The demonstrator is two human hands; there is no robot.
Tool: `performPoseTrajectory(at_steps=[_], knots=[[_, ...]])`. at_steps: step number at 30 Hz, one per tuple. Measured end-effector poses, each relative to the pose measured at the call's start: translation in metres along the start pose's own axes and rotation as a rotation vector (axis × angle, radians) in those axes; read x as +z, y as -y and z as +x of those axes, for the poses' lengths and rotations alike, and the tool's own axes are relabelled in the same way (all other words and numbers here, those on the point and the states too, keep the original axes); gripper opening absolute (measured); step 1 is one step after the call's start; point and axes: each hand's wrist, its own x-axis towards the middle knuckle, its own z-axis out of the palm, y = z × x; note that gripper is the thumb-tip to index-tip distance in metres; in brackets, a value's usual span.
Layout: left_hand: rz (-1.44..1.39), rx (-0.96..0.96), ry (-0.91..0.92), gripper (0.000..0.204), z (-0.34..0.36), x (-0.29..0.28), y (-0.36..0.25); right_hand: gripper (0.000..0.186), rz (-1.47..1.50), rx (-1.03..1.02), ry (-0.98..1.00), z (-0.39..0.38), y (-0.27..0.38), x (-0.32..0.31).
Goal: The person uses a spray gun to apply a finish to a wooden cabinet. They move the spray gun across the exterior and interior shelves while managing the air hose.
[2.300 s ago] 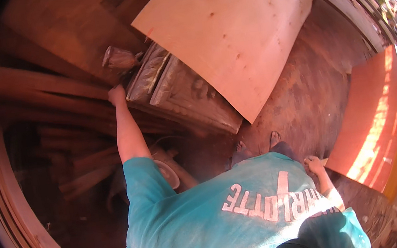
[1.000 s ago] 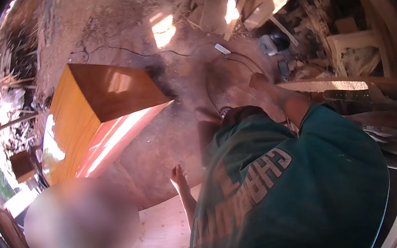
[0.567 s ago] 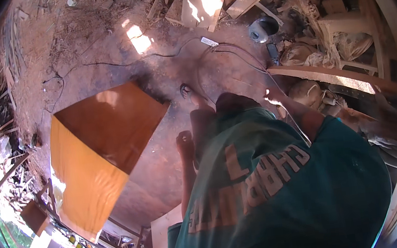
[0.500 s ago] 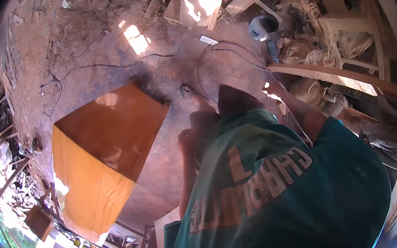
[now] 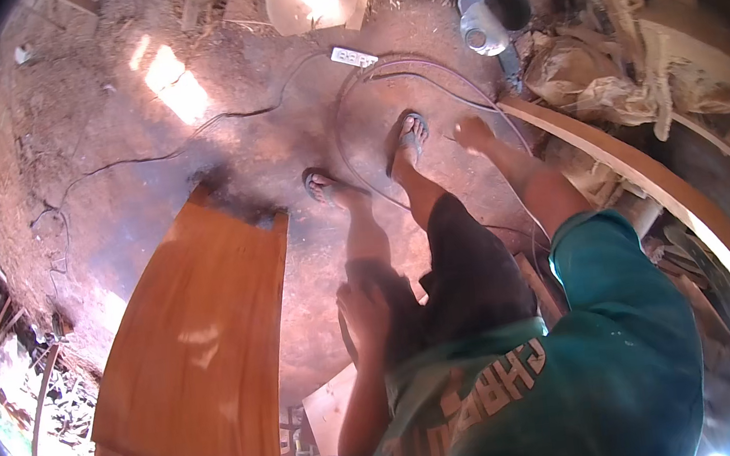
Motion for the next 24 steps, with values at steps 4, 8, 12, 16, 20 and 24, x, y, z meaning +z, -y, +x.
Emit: performPoseTrajectory(at_steps=[4, 8, 12, 16, 20, 24], knots=[[-0.021, -0.09, 0.027, 0.03, 0.012, 0.001, -0.019, 0.037, -0.055, 0.062, -0.175, 0.151, 0.02, -0.012], [-0.048, -0.187, 0.035, 0.031, 0.025, 0.0, -0.031, 0.044, -0.066, -0.038, -0.414, 0.248, 0.029, 0.002], [0.03, -0.175, 0.069, 0.03, 0.027, 0.0, -0.039, 0.045, -0.089, -0.077, -0.314, 0.256, 0.035, 0.049], [0.007, -0.16, 0.046, 0.028, 0.04, 0.0, -0.054, 0.057, -0.071, -0.296, -0.36, 0.193, 0.035, 0.125], [0.057, -0.141, 0.038, 0.03, 0.038, -0.003, -0.067, 0.071, -0.02, -0.096, 0.058, 0.162, 0.067, 0.119], [0.049, -0.101, -0.041, 0.026, 0.053, -0.039, -0.116, 0.073, 0.085, -0.085, 0.223, 0.165, 0.076, 0.082]])
